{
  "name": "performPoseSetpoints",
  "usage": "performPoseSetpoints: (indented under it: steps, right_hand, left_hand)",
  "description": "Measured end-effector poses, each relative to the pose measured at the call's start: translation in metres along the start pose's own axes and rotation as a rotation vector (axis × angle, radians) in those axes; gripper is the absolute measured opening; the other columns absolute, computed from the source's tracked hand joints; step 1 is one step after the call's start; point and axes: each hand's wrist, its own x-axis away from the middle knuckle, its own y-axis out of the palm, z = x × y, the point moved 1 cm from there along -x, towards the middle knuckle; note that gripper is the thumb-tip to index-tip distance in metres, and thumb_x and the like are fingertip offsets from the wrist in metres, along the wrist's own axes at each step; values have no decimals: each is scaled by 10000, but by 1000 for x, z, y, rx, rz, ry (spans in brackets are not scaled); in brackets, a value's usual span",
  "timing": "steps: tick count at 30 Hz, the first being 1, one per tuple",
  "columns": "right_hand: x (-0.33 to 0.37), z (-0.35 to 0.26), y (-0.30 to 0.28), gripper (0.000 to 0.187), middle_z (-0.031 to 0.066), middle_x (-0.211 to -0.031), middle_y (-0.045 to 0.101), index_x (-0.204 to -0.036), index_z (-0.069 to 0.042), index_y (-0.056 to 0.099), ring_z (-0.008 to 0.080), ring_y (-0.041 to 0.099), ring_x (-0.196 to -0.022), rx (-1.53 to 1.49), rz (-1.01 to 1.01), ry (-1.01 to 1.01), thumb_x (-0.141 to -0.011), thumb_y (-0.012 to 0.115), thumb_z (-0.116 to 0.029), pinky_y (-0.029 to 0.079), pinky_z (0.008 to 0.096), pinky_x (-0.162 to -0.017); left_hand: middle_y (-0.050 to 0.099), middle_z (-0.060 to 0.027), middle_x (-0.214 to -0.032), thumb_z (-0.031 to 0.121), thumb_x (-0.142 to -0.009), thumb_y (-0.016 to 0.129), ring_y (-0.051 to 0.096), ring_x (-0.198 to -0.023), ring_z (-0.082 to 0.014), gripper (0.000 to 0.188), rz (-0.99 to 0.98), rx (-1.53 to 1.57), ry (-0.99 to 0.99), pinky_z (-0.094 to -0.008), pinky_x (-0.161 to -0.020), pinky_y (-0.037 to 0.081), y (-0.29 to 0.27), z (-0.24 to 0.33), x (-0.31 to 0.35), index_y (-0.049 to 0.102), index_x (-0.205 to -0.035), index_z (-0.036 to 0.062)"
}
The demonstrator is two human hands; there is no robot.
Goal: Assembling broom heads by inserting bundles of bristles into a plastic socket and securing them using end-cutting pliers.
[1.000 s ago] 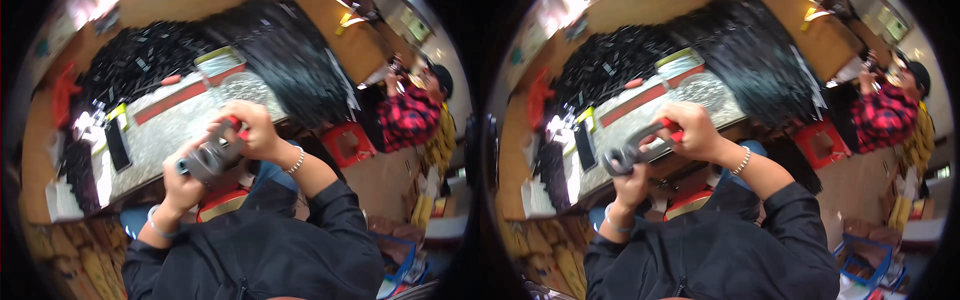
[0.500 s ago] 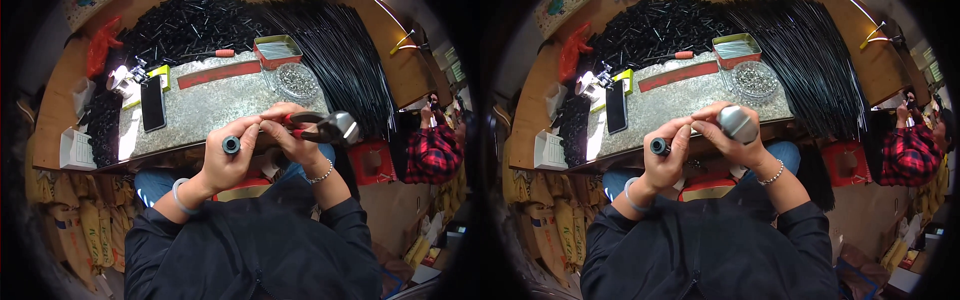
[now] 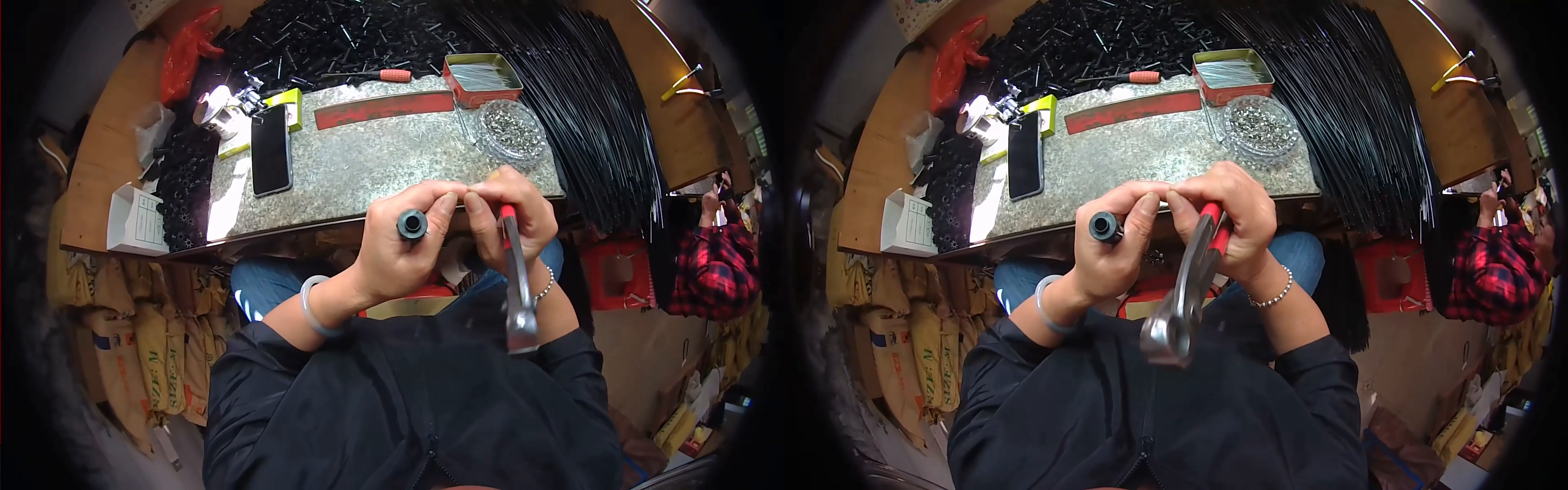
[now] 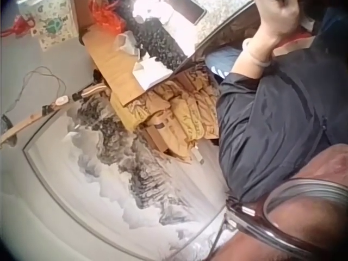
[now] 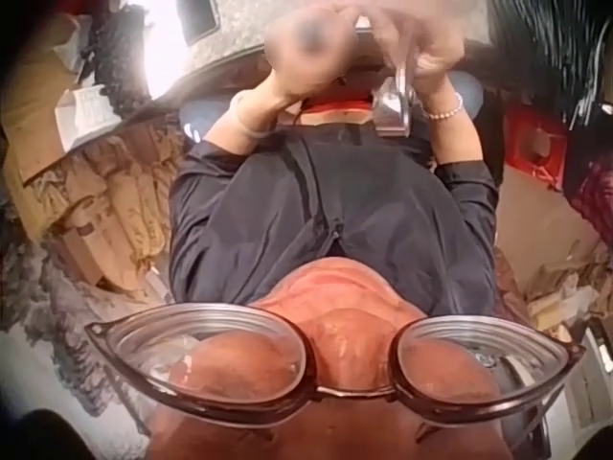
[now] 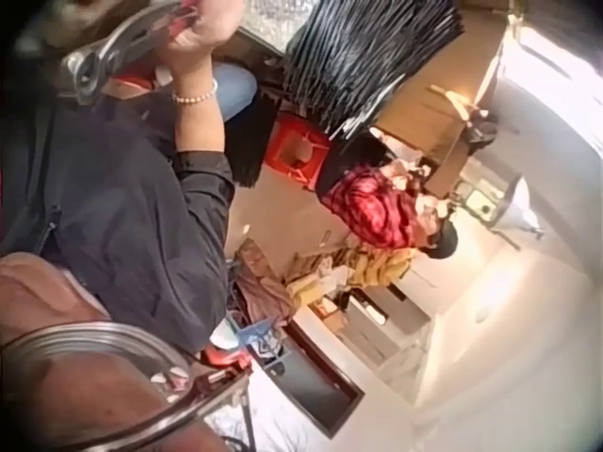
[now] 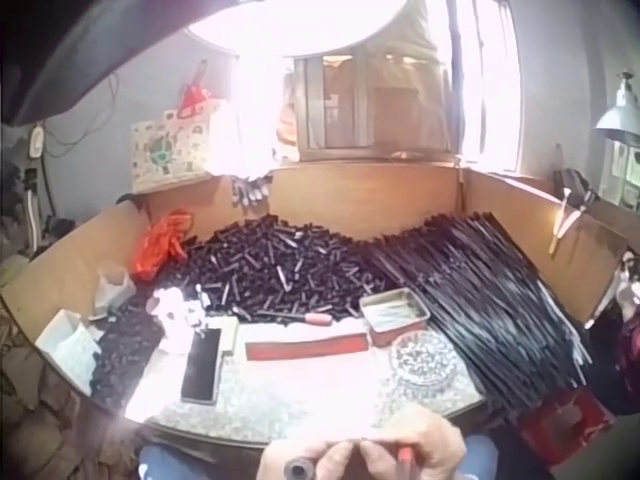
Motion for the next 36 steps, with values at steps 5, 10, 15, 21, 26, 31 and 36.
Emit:
performPoseSetpoints:
  steps: [5, 10, 15, 21, 26, 31, 36]
  right_hand:
    - [-6, -14, 15, 203, 28, -615, 541, -856, -49, 599, 156, 502, -502, -84, 33, -115, -701, 726, -21, 369, 268, -487]
    - [-4, -19, 29, 228, 12, -659, 553, -896, -92, 610, 150, 525, -555, -61, 21, -157, -706, 736, -85, 388, 275, -521]
    - [-1, -16, 35, 239, 11, -659, 549, -906, -86, 612, 153, 525, -558, -81, 34, -174, -703, 737, -78, 395, 274, -527]
    - [-3, -18, 34, 171, 54, -633, 533, -902, -38, 575, 154, 493, -549, -87, 10, -168, -765, 671, -4, 402, 259, -531]
    - [-3, -17, 34, 184, 57, -637, 539, -902, -33, 572, 152, 504, -556, -65, 6, -157, -756, 667, 26, 405, 260, -531]
    - [-3, -16, 32, 189, 22, -655, 562, -849, -65, 599, 169, 540, -558, -22, 6, -145, -710, 726, -71, 395, 272, -520]
    - [-14, -26, 17, 208, 31, -703, 594, -868, -40, 605, 146, 574, -625, -16, -192, 86, -713, 732, -97, 437, 263, -564]
  left_hand:
    - [649, -130, -808, 75, -894, 488, 613, -719, -126, 201, 10, 57, -199, -250, -635, 472, -2, 4, -2, 609, -1015, -32]
    - [649, -122, -845, 116, -884, 501, 606, -781, -120, 256, 8, 92, -105, -245, -676, 474, -2, 2, -1, 593, -1066, -39]
    - [648, -117, -856, 164, -876, 526, 603, -787, -116, 298, 31, 91, 41, -243, -687, 474, -2, -4, 0, 582, -1084, -42]
    - [640, -105, -837, 180, -865, 548, 589, -778, -102, 317, 17, 143, -55, -236, -683, 471, -3, -5, 1, 580, -1088, -42]
    - [635, -84, -811, 126, -868, 537, 567, -742, -83, 279, 31, 144, -39, -232, -652, 465, -4, -2, -2, 582, -1085, -43]
    - [607, -51, -805, 249, -884, 539, 534, -737, -71, 371, 8, 124, -59, -217, -652, 447, -4, -1, -2, 573, -1097, -53]
    - [642, -104, -852, 206, -826, 608, 597, -791, -123, 368, -21, -13, 2, -265, -698, 473, -9, 0, -3, 571, -1109, -27]
